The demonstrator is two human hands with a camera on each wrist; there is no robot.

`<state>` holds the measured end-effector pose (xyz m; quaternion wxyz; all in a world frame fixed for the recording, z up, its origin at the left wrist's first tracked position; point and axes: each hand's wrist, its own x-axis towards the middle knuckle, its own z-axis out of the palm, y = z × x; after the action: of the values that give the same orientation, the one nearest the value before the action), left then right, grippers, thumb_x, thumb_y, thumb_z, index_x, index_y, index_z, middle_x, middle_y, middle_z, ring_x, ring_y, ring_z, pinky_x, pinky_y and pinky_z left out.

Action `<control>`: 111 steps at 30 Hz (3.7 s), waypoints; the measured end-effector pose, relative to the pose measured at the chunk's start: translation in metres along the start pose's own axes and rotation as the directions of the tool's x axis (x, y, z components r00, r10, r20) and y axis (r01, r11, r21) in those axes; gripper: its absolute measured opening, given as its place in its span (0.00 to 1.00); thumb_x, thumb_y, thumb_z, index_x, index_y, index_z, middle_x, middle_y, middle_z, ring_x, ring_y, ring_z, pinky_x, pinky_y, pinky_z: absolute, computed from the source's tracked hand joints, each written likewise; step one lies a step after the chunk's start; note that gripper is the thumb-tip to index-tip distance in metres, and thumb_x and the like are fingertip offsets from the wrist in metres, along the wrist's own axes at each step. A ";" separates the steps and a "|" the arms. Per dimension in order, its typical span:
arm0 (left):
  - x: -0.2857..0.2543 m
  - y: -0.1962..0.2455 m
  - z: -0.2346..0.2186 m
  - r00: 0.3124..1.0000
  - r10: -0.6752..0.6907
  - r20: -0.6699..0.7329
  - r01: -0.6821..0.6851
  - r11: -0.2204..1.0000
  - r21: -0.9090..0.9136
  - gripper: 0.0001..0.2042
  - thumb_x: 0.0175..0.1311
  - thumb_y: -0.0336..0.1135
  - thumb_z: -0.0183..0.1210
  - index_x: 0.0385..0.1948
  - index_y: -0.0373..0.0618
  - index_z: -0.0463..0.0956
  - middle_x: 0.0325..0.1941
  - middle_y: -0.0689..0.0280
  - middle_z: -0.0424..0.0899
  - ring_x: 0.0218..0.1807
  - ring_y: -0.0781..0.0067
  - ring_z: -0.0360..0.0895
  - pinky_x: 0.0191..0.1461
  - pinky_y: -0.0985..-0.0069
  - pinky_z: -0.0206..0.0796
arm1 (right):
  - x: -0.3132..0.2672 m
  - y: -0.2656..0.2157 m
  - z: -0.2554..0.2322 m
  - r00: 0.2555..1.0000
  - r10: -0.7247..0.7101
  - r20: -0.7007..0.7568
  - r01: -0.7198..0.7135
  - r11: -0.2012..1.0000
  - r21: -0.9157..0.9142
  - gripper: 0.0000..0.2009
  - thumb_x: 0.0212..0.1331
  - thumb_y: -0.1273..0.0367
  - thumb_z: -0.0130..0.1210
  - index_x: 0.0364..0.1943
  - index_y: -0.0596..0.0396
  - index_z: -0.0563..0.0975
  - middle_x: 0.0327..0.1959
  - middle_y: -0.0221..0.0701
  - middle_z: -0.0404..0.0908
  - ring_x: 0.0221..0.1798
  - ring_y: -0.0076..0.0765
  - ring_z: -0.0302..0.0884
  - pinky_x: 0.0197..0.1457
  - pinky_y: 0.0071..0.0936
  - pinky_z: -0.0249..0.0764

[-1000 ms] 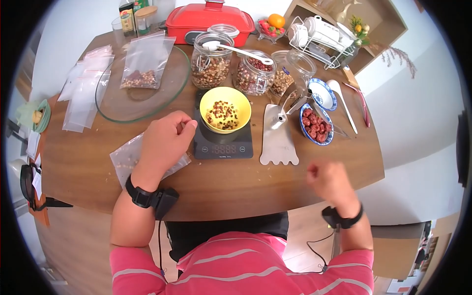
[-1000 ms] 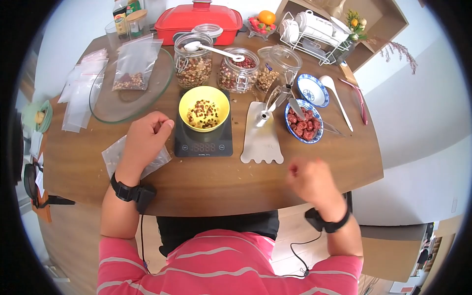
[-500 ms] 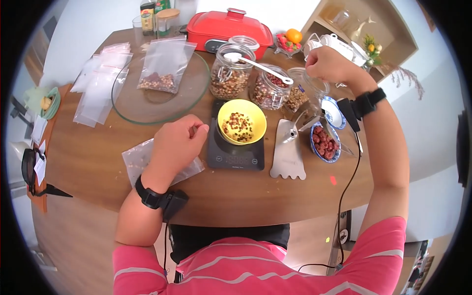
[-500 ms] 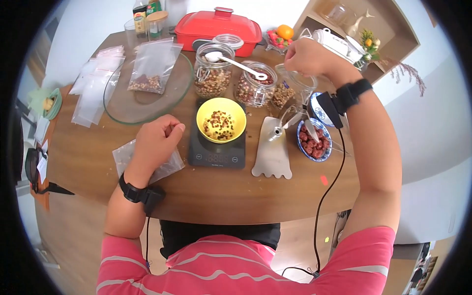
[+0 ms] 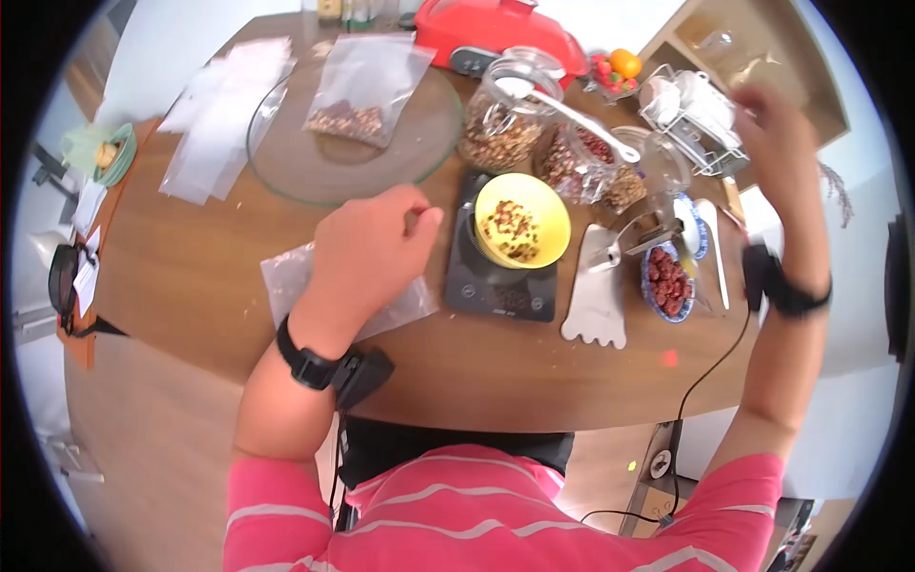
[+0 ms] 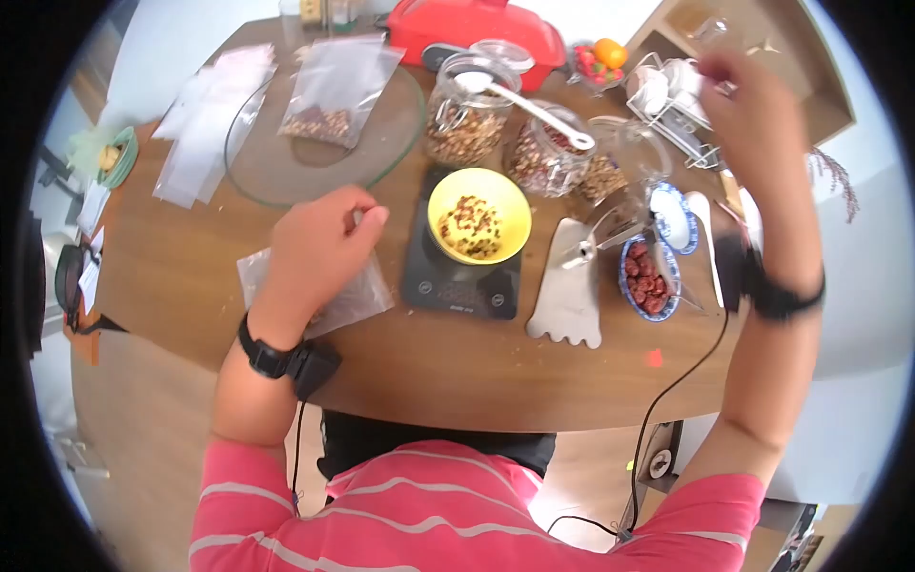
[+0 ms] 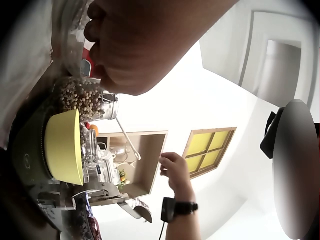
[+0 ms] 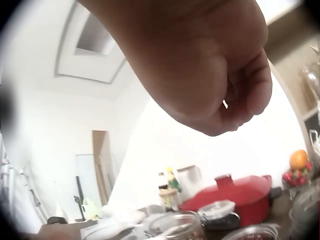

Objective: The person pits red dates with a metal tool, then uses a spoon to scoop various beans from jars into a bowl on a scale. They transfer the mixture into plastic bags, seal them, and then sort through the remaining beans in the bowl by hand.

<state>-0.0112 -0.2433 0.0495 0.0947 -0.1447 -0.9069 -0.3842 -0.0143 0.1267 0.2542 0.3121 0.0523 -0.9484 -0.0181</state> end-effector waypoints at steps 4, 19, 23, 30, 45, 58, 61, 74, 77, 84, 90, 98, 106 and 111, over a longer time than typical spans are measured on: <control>-0.002 -0.004 0.000 0.996 -0.008 0.085 0.001 0.996 0.089 0.10 0.66 0.44 0.63 0.37 0.49 0.84 0.29 0.58 0.87 0.36 0.51 0.87 0.38 0.56 0.76 | -0.121 -0.075 -0.002 0.956 0.261 -0.131 -0.183 0.885 0.427 0.03 0.66 0.75 0.61 0.40 0.57 0.83 0.31 0.25 0.84 0.31 0.13 0.77 0.36 0.17 0.74; -0.005 -0.004 0.010 0.988 -0.047 0.146 0.005 0.961 0.276 0.19 0.62 0.37 0.59 0.55 0.45 0.75 0.32 0.55 0.88 0.40 0.47 0.86 0.45 0.54 0.74 | -0.137 -0.107 0.154 0.654 0.305 0.693 -0.653 0.689 0.314 0.18 0.60 0.62 0.56 0.38 0.69 0.83 0.31 0.50 0.86 0.35 0.49 0.87 0.44 0.41 0.81; -0.005 0.008 -0.006 0.972 -0.081 0.222 0.087 0.996 -0.014 0.15 0.63 0.35 0.56 0.52 0.45 0.75 0.29 0.58 0.86 0.37 0.52 0.84 0.42 0.58 0.72 | -0.132 -0.118 0.134 0.602 0.341 0.722 -0.750 0.553 0.364 0.15 0.61 0.68 0.52 0.39 0.69 0.81 0.26 0.44 0.85 0.27 0.34 0.85 0.31 0.33 0.81; -0.004 -0.001 0.003 0.962 -0.015 0.274 0.099 0.950 -0.295 0.13 0.65 0.30 0.54 0.50 0.41 0.74 0.24 0.64 0.78 0.26 0.69 0.75 0.33 0.67 0.65 | -0.133 -0.129 0.104 0.593 0.238 0.769 -0.805 0.158 0.572 0.20 0.69 0.66 0.55 0.59 0.67 0.73 0.35 0.32 0.84 0.26 0.22 0.80 0.28 0.21 0.80; 0.001 -0.012 0.015 0.989 -0.012 0.151 0.108 0.755 -0.647 0.09 0.72 0.29 0.50 0.50 0.41 0.68 0.27 0.70 0.77 0.27 0.83 0.70 0.30 0.79 0.61 | -0.102 -0.209 0.039 0.962 0.144 0.230 -0.241 0.843 0.481 0.34 0.50 0.53 0.77 0.54 0.64 0.78 0.45 0.46 0.85 0.45 0.50 0.86 0.47 0.39 0.82; 0.003 -0.013 -0.002 0.998 -0.050 0.045 0.067 0.783 -0.618 0.09 0.68 0.29 0.54 0.46 0.40 0.70 0.25 0.70 0.77 0.27 0.83 0.71 0.29 0.77 0.61 | -0.098 -0.240 0.035 0.996 0.001 0.094 -0.034 0.936 0.349 0.33 0.46 0.56 0.79 0.53 0.59 0.78 0.40 0.40 0.82 0.40 0.45 0.84 0.41 0.37 0.81; 0.006 -0.017 -0.006 0.999 0.005 0.044 0.024 0.766 -0.642 0.08 0.68 0.30 0.55 0.45 0.40 0.70 0.25 0.71 0.77 0.27 0.85 0.70 0.29 0.78 0.60 | -0.094 -0.217 0.051 0.971 0.181 0.157 -0.236 0.838 0.491 0.20 0.60 0.65 0.65 0.53 0.63 0.79 0.36 0.41 0.84 0.30 0.35 0.83 0.34 0.33 0.79; 0.016 -0.020 -0.034 0.960 -0.031 0.278 0.166 0.862 -0.479 0.12 0.71 0.37 0.58 0.49 0.42 0.79 0.27 0.72 0.83 0.26 0.88 0.69 0.30 0.84 0.60 | -0.153 -0.124 0.129 0.675 0.324 0.663 -0.731 0.419 0.539 0.15 0.64 0.69 0.57 0.50 0.69 0.79 0.32 0.35 0.84 0.25 0.26 0.83 0.28 0.21 0.80; 0.020 -0.026 -0.041 0.985 -0.072 0.155 0.144 0.838 -0.527 0.11 0.71 0.36 0.59 0.48 0.42 0.80 0.27 0.72 0.83 0.25 0.87 0.68 0.29 0.85 0.60 | -0.153 -0.123 0.134 0.657 0.342 0.672 -0.742 0.450 0.497 0.16 0.65 0.69 0.57 0.51 0.68 0.79 0.33 0.34 0.84 0.27 0.25 0.84 0.27 0.21 0.80; 0.023 -0.036 -0.052 0.944 -0.205 -0.259 -0.040 0.707 -0.706 0.09 0.72 0.34 0.59 0.46 0.39 0.79 0.25 0.70 0.80 0.23 0.85 0.66 0.27 0.84 0.56 | -0.156 -0.122 0.138 0.636 0.374 0.675 -0.768 0.391 0.507 0.16 0.67 0.67 0.60 0.52 0.66 0.79 0.35 0.33 0.84 0.28 0.22 0.83 0.27 0.19 0.79; 0.025 -0.042 -0.061 0.818 -0.297 -0.493 -0.263 0.569 -0.779 0.10 0.72 0.31 0.58 0.49 0.38 0.74 0.27 0.67 0.78 0.24 0.82 0.67 0.27 0.84 0.57 | -0.164 -0.126 0.138 0.660 0.397 0.638 -0.751 0.331 0.571 0.19 0.70 0.65 0.60 0.56 0.67 0.77 0.41 0.34 0.84 0.29 0.21 0.82 0.28 0.19 0.79; 0.027 -0.041 -0.057 0.753 -0.318 -0.577 -0.337 0.566 -0.752 0.15 0.71 0.31 0.60 0.54 0.37 0.69 0.32 0.65 0.80 0.25 0.80 0.68 0.28 0.82 0.60 | -0.181 -0.121 0.140 0.819 0.480 0.314 -0.548 0.493 0.676 0.15 0.71 0.68 0.61 0.55 0.63 0.78 0.39 0.25 0.83 0.32 0.16 0.77 0.34 0.16 0.72; 0.025 -0.030 -0.051 0.745 -0.298 -0.597 -0.363 0.569 -0.738 0.20 0.69 0.28 0.61 0.58 0.36 0.64 0.37 0.61 0.82 0.25 0.79 0.68 0.29 0.81 0.61 | -0.194 -0.132 0.143 0.895 0.404 0.187 -0.365 0.425 0.829 0.10 0.70 0.74 0.60 0.53 0.58 0.80 0.35 0.20 0.79 0.34 0.12 0.72 0.37 0.14 0.68; 0.026 -0.023 -0.044 0.793 -0.257 -0.553 -0.340 0.566 -0.751 0.16 0.67 0.26 0.61 0.53 0.35 0.68 0.34 0.67 0.83 0.23 0.83 0.67 0.28 0.83 0.60 | -0.195 -0.141 0.146 0.933 0.341 0.113 -0.268 0.452 0.851 0.10 0.68 0.74 0.64 0.51 0.57 0.81 0.30 0.19 0.76 0.32 0.12 0.70 0.35 0.14 0.67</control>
<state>-0.0404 -0.2855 0.0709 0.3115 -0.0632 -0.5352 -0.7826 0.0675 0.0084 0.0121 0.2782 0.0293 -0.8141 0.5090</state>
